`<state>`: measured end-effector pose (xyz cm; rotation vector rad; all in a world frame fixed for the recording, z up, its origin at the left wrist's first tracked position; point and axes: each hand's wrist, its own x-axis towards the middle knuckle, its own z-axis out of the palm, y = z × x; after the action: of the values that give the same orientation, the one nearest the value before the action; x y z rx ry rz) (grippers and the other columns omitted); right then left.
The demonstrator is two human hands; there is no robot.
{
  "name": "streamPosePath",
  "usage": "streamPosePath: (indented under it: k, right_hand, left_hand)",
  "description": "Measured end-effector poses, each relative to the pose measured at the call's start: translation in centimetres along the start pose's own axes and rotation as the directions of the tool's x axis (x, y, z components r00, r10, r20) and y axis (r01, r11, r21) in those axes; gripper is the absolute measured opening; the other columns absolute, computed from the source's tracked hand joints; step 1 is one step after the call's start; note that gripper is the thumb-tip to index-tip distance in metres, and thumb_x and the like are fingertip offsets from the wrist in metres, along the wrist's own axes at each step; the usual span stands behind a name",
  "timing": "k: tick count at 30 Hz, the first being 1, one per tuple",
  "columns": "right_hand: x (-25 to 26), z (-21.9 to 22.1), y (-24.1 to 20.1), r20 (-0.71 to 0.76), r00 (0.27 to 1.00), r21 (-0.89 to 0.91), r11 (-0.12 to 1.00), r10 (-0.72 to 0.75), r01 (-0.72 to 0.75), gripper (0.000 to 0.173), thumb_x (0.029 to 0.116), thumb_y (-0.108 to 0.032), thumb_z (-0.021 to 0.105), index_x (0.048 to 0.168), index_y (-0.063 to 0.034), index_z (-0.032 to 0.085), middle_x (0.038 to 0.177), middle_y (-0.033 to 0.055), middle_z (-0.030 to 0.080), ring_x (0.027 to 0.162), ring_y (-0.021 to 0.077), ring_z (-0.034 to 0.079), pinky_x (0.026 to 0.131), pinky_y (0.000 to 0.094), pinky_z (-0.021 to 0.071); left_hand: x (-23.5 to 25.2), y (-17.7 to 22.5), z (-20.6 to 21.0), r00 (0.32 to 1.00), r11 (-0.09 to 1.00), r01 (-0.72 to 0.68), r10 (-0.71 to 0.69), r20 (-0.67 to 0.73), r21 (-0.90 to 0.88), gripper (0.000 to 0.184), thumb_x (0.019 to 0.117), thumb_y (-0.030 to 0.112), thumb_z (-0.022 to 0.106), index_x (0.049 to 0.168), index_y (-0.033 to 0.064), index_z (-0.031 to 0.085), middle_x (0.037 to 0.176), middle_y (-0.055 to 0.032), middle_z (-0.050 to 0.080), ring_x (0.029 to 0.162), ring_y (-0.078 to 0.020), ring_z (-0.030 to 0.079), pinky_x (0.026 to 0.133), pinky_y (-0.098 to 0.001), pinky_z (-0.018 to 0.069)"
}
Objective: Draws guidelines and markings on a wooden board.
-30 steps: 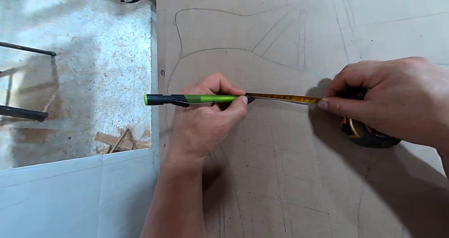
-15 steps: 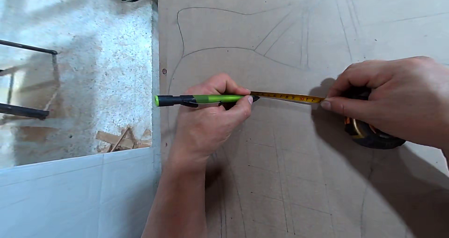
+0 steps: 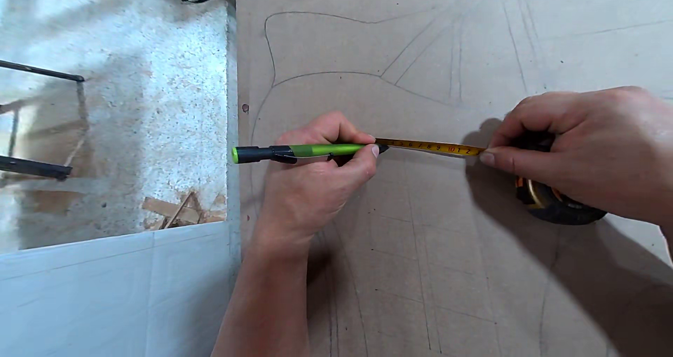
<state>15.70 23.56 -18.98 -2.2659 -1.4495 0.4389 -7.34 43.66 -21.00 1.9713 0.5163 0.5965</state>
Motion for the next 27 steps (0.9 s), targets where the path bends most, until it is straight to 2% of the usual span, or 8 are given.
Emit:
streamPosePath:
  k: [8, 10, 13, 15, 17, 20, 22, 27]
  right_hand:
    - [0.0, -0.1, -0.2, 0.004, 1.000, 0.001, 1.000, 0.006, -0.006, 0.014, 0.0891, -0.049, 0.069, 0.082, -0.0371, 0.069, 0.079, -0.0203, 0.065, 0.065, -0.0047, 0.060, 0.052, 0.0255, 0.0502]
    - [0.0, -0.1, -0.1, -0.002, 1.000, 0.001, 1.000, 0.002, -0.002, 0.013, 0.0888, -0.048, 0.069, 0.081, -0.0370, 0.069, 0.080, -0.0202, 0.065, 0.065, -0.0045, 0.060, 0.052, 0.0257, 0.0503]
    - [0.0, -0.1, -0.2, -0.008, 1.000, 0.015, 1.000, -0.022, 0.022, 0.013, 0.0896, -0.045, 0.071, 0.081, -0.0351, 0.071, 0.078, -0.0184, 0.067, 0.062, -0.0024, 0.060, 0.049, 0.0260, 0.0494]
    - [0.0, -0.2, -0.4, 0.002, 1.000, 0.016, 1.000, -0.025, 0.025, 0.012, 0.0903, -0.043, 0.072, 0.082, -0.0339, 0.071, 0.077, -0.0174, 0.067, 0.060, -0.0016, 0.059, 0.048, 0.0259, 0.0491]
    - [0.0, -0.4, -0.4, 0.026, 1.000, 0.005, 1.000, -0.015, 0.015, 0.012, 0.0907, -0.042, 0.072, 0.082, -0.0339, 0.071, 0.075, -0.0174, 0.066, 0.059, -0.0014, 0.059, 0.047, 0.0259, 0.0490]
    - [0.0, -1.0, 0.5, 0.063, 0.997, 0.008, 0.999, -0.047, 0.046, 0.010, 0.0905, -0.040, 0.071, 0.082, -0.0340, 0.070, 0.073, -0.0170, 0.065, 0.058, -0.0005, 0.059, 0.046, 0.0274, 0.0485]
    - [-0.2, -1.0, 2.1, 0.090, 0.994, 0.025, 0.997, -0.069, 0.068, 0.011, 0.0904, -0.043, 0.071, 0.084, -0.0353, 0.070, 0.075, -0.0176, 0.067, 0.058, -0.0005, 0.061, 0.046, 0.0286, 0.0517]
    - [-0.6, -1.9, 1.7, 0.129, 0.991, -0.029, 0.998, -0.045, 0.050, 0.006, 0.0860, -0.038, 0.075, 0.082, -0.0355, 0.071, 0.075, -0.0177, 0.067, 0.058, 0.0000, 0.060, 0.046, 0.0301, 0.0520]
  left_hand:
    - [0.0, 0.2, 0.0, 1.000, 0.999, 0.021, -0.021, 0.003, 0.039, 0.007, 0.0898, 0.007, 0.075, 0.094, 0.0109, 0.071, 0.079, 0.0019, 0.072, 0.061, -0.0078, 0.067, 0.049, -0.0205, 0.0556]
    - [0.0, -0.1, -0.3, 0.999, 0.999, 0.033, -0.033, -0.014, -0.028, 0.006, 0.0906, 0.006, 0.074, 0.094, 0.0096, 0.070, 0.081, -0.0001, 0.073, 0.062, -0.0105, 0.068, 0.052, -0.0234, 0.0579]
    - [0.2, -1.0, -0.8, 0.992, 0.964, -0.007, -0.027, -0.125, -0.264, 0.006, 0.0974, 0.005, 0.067, 0.103, 0.0041, 0.066, 0.087, -0.0063, 0.074, 0.070, -0.0172, 0.072, 0.061, -0.0308, 0.0642]
    - [0.5, -1.2, -0.6, 0.985, 0.968, -0.040, -0.003, -0.170, -0.248, 0.013, 0.1040, 0.009, 0.059, 0.115, 0.0032, 0.063, 0.093, -0.0082, 0.075, 0.075, -0.0193, 0.074, 0.065, -0.0317, 0.0646]
    - [0.6, -1.1, -0.3, 0.989, 0.990, -0.064, 0.047, -0.139, -0.125, 0.021, 0.1077, 0.012, 0.053, 0.124, 0.0023, 0.062, 0.101, -0.0073, 0.076, 0.081, -0.0176, 0.074, 0.069, -0.0296, 0.0634]
    - [0.7, -0.7, 0.0, 0.996, 0.997, -0.079, 0.078, -0.035, -0.017, 0.022, 0.1044, 0.008, 0.056, 0.124, 0.0024, 0.064, 0.110, -0.0061, 0.075, 0.094, -0.0174, 0.073, 0.079, -0.0309, 0.0633]
    - [0.5, -0.3, 0.3, 0.997, 0.997, -0.069, 0.070, 0.029, -0.036, 0.025, 0.1012, 0.002, 0.058, 0.125, 0.0009, 0.064, 0.114, -0.0076, 0.075, 0.102, -0.0199, 0.073, 0.089, -0.0341, 0.0635]
    - [0.4, 0.7, 1.5, 0.988, 0.995, -0.063, 0.073, 0.134, -0.076, 0.025, 0.1011, 0.000, 0.056, 0.124, 0.0015, 0.064, 0.117, -0.0073, 0.075, 0.108, -0.0199, 0.072, 0.096, -0.0350, 0.0620]
